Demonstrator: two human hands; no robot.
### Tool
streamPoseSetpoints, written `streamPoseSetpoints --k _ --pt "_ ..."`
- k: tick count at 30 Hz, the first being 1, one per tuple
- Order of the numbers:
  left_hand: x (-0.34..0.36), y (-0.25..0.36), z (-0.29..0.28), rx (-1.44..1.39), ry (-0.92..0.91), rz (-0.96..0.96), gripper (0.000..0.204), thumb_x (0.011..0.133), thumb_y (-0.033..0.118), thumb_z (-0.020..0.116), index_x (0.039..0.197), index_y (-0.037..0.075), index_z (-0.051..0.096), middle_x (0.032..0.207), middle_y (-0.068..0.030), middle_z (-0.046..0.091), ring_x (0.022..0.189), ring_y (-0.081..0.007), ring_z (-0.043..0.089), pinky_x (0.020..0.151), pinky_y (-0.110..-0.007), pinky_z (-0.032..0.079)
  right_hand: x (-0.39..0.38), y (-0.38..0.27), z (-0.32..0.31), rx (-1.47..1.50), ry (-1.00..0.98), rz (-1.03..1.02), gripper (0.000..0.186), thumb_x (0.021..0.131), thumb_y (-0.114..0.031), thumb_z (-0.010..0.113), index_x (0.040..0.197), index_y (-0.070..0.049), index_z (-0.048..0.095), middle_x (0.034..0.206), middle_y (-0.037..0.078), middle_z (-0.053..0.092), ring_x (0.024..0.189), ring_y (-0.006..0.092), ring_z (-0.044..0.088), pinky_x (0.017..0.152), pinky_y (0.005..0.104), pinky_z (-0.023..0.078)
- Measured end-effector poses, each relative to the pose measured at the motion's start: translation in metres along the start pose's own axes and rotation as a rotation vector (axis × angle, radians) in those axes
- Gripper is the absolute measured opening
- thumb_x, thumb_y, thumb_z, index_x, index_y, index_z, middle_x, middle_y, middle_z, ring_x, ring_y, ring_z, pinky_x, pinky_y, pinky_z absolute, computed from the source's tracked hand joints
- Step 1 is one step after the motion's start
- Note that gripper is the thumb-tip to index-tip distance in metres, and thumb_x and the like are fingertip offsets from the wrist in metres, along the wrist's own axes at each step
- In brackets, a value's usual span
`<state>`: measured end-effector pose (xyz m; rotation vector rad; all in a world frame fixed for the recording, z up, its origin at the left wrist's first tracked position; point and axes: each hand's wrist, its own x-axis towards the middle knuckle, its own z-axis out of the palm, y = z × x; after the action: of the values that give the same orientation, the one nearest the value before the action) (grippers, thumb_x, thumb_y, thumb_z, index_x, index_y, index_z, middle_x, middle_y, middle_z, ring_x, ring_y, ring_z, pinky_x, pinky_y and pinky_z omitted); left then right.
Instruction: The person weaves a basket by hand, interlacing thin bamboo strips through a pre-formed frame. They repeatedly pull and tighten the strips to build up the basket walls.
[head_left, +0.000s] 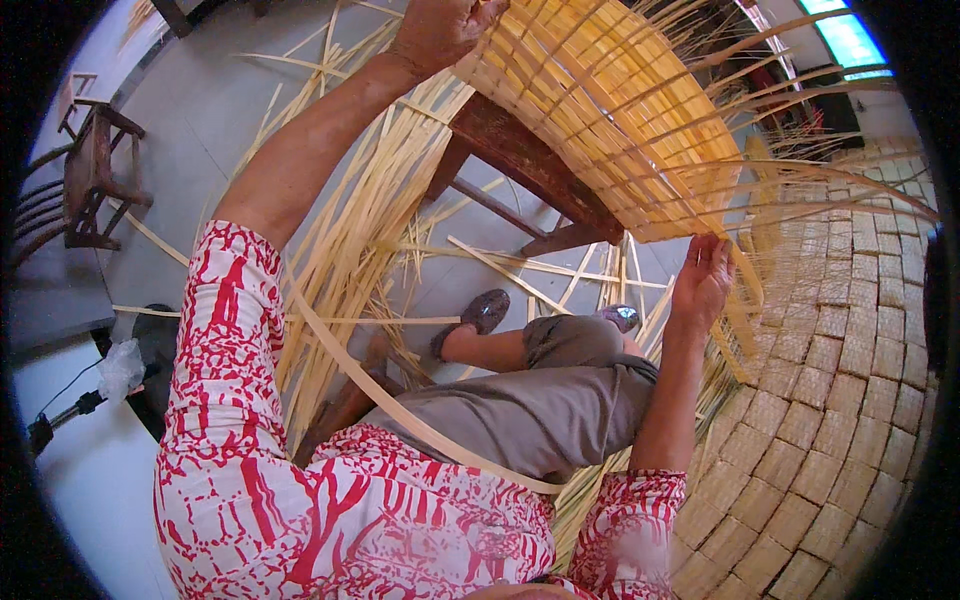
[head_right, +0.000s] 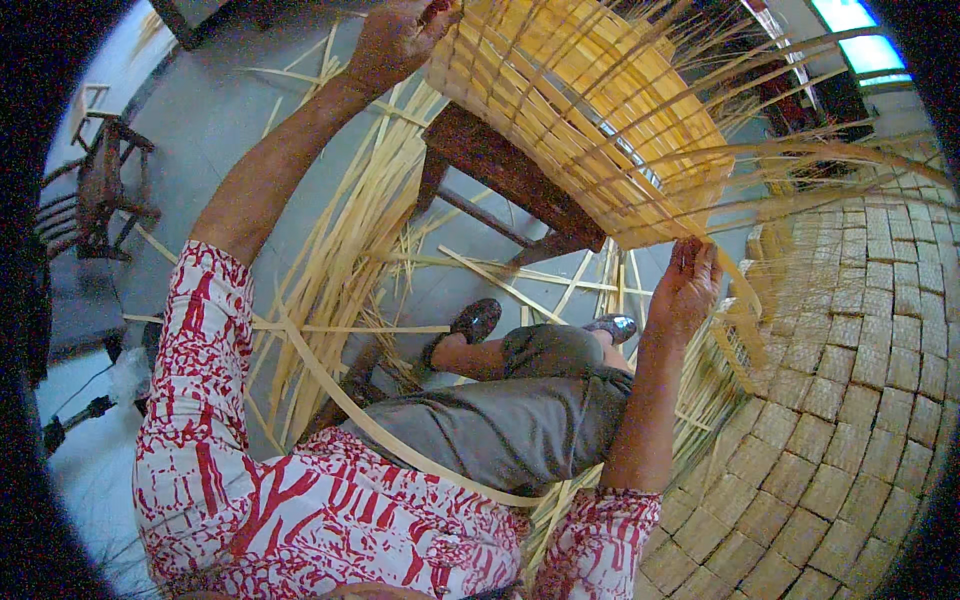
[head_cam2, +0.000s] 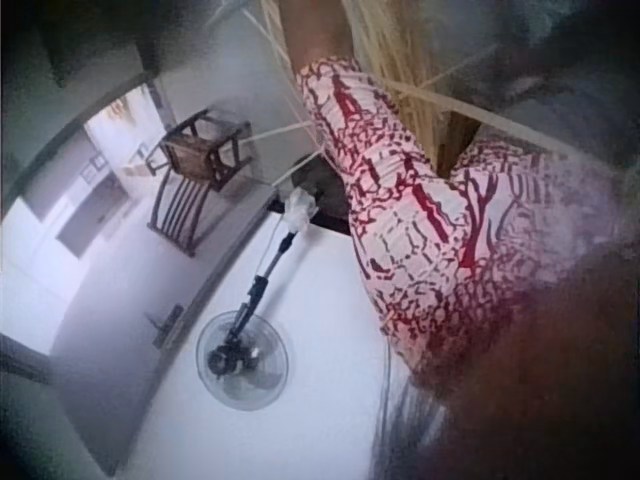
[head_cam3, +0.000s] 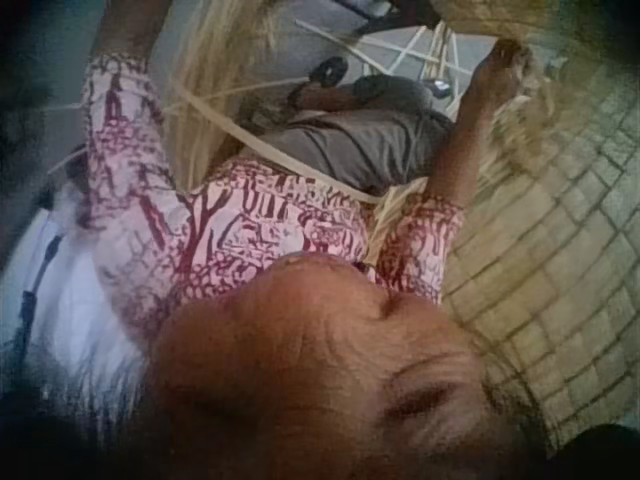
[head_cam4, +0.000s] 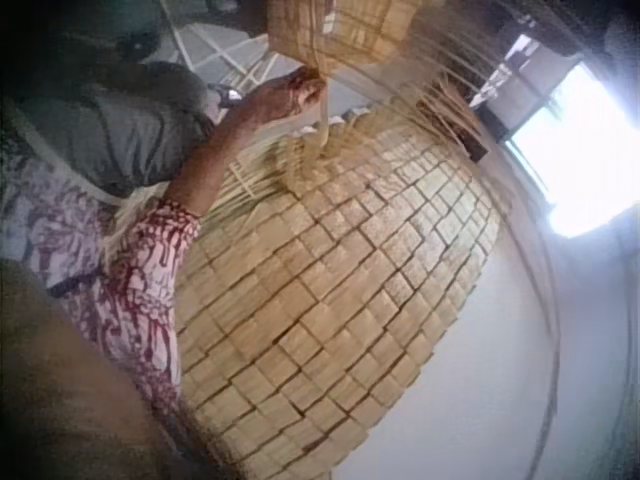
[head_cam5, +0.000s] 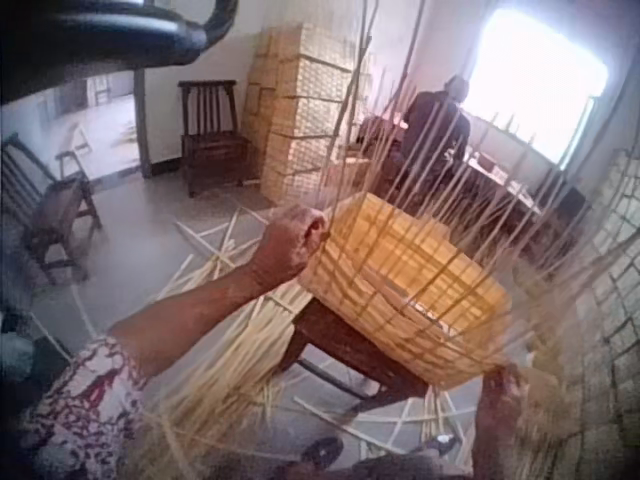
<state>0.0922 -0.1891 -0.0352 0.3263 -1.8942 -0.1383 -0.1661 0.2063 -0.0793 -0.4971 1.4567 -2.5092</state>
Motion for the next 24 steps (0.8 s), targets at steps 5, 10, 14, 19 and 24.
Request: streamPoseSetpoints --k 5,10,14,19,24 --pt "-0.017 0.033 -0.007 -0.294 0.034 -0.303 0.019 0.084 0.015 0.065 0.098 0.003 0.061 0.088 -0.0186 0.065 0.080 -0.0328 0.065 0.072 -0.042 0.053 -0.004 0.008 0.028 0.142 -0.059 0.122 0.017 0.093 -0.014 0.067 0.107 -0.006 0.063 0.103 0.008 0.068 0.094 0.0210 0.065 0.090 0.0339 0.052" --pt "-0.024 0.153 0.012 -0.375 -0.227 -0.008 0.040 0.082 0.017 0.077 0.120 0.018 0.064 0.073 -0.0049 0.066 0.066 -0.0182 0.064 0.060 -0.033 0.053 -0.021 -0.016 0.035 0.150 0.003 0.181 0.014 0.095 -0.013 0.065 0.107 -0.007 0.063 0.103 0.006 0.068 0.096 0.0186 0.064 0.089 0.0342 0.052" --pt "-0.022 0.182 0.040 -0.355 -0.284 -0.089 0.046 0.082 0.020 0.074 0.126 0.020 0.059 0.068 -0.0083 0.065 0.059 -0.0277 0.065 0.053 -0.040 0.053 -0.042 -0.011 0.059 0.193 0.047 0.237 0.015 0.095 -0.013 0.064 0.109 -0.007 0.062 0.104 0.006 0.067 0.097 0.0178 0.063 0.089 0.0341 0.051" --pt "-0.024 0.190 0.057 -0.116 -0.474 -0.094 0.033 0.084 0.027 0.068 0.114 0.014 0.061 0.065 -0.0105 0.066 0.062 -0.0326 0.068 0.057 -0.046 0.054 -0.048 -0.010 0.064 0.162 0.017 0.220 0.015 0.097 -0.016 0.063 0.109 -0.007 0.063 0.103 0.004 0.067 0.097 0.0165 0.063 0.090 0.0338 0.049" --pt "-0.018 0.184 0.070 -0.105 -0.511 -0.095 0.022 0.083 0.025 0.066 0.097 0.009 0.064 0.067 -0.0117 0.068 0.063 -0.0330 0.069 0.060 -0.046 0.055 -0.048 -0.006 0.067 0.164 -0.016 0.179 0.012 0.096 -0.013 0.063 0.105 -0.005 0.065 0.101 0.005 0.067 0.094 0.0165 0.064 0.088 0.0311 0.051"
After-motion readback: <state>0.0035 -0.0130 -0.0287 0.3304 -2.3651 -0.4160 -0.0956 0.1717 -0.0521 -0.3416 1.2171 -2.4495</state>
